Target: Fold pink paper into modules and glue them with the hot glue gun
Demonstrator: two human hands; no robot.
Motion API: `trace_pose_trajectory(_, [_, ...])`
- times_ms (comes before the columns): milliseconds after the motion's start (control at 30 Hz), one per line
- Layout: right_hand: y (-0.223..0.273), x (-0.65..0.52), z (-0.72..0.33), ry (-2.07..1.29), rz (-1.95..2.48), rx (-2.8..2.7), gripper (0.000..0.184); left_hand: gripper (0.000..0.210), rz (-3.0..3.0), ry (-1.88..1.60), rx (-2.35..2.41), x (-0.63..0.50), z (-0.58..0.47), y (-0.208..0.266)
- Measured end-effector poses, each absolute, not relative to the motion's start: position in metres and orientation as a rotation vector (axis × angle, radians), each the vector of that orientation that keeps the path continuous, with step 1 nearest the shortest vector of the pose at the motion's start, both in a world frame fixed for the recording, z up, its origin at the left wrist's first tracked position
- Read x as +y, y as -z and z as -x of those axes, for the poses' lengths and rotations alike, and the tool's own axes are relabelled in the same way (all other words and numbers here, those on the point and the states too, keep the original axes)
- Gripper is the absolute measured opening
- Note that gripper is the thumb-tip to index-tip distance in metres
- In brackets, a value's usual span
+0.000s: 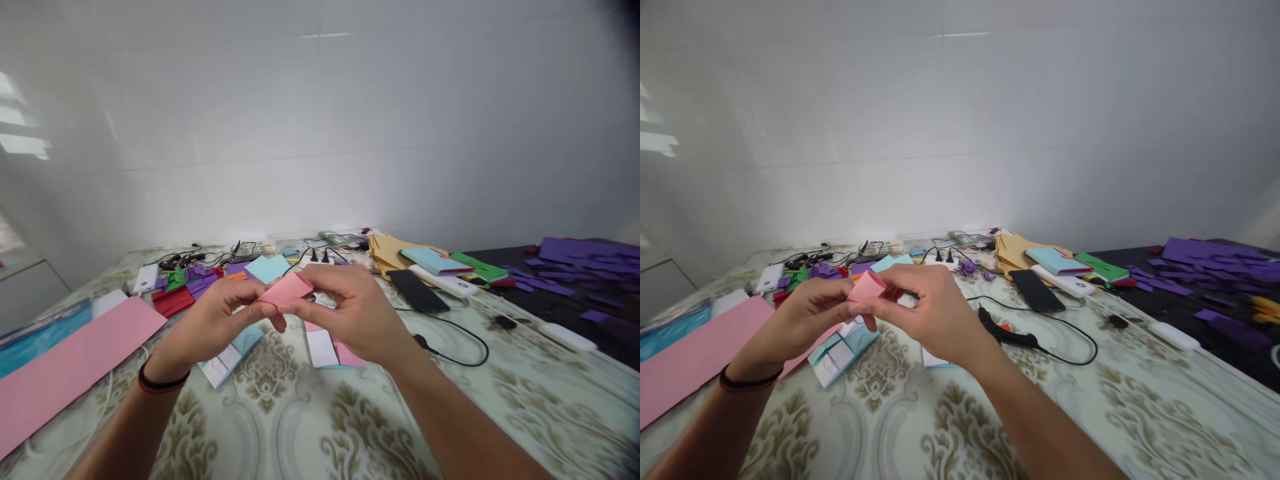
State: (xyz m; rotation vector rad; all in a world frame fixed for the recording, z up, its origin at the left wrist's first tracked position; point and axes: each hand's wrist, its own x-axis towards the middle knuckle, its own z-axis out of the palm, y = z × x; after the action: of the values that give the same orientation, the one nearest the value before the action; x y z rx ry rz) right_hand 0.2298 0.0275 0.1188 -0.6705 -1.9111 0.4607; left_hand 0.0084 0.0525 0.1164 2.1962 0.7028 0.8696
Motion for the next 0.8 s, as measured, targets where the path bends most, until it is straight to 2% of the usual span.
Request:
trace_pose_trajectory(467, [-0.118, 0.028, -0.229, -0.644, 0.83, -1.713, 0.029, 0.034, -2.294, -0.775, 0.753, 0.05, -0.013, -0.113])
trace_pose_trajectory(633, [-0.116, 0.024, -0.223, -0.652, 0.839, -1.701, 0.035, 0.034, -2.257, -0.905, 0.805, 0.044, -0.02, -0.114])
trace_pose_trajectory(700, [-0.116, 0.023, -0.22, -0.649, 0.809, -1.712, 0.031, 0.038, -2.226, -0.938, 0.797, 0.042, -0.021, -0.114])
trace_pose_trajectory(800, [-0.115, 0.024, -0.218, -0.678, 0.737, -1.739, 0.016, 0.038, -2.235, -0.921, 0.781, 0.042, -0.021, -0.114])
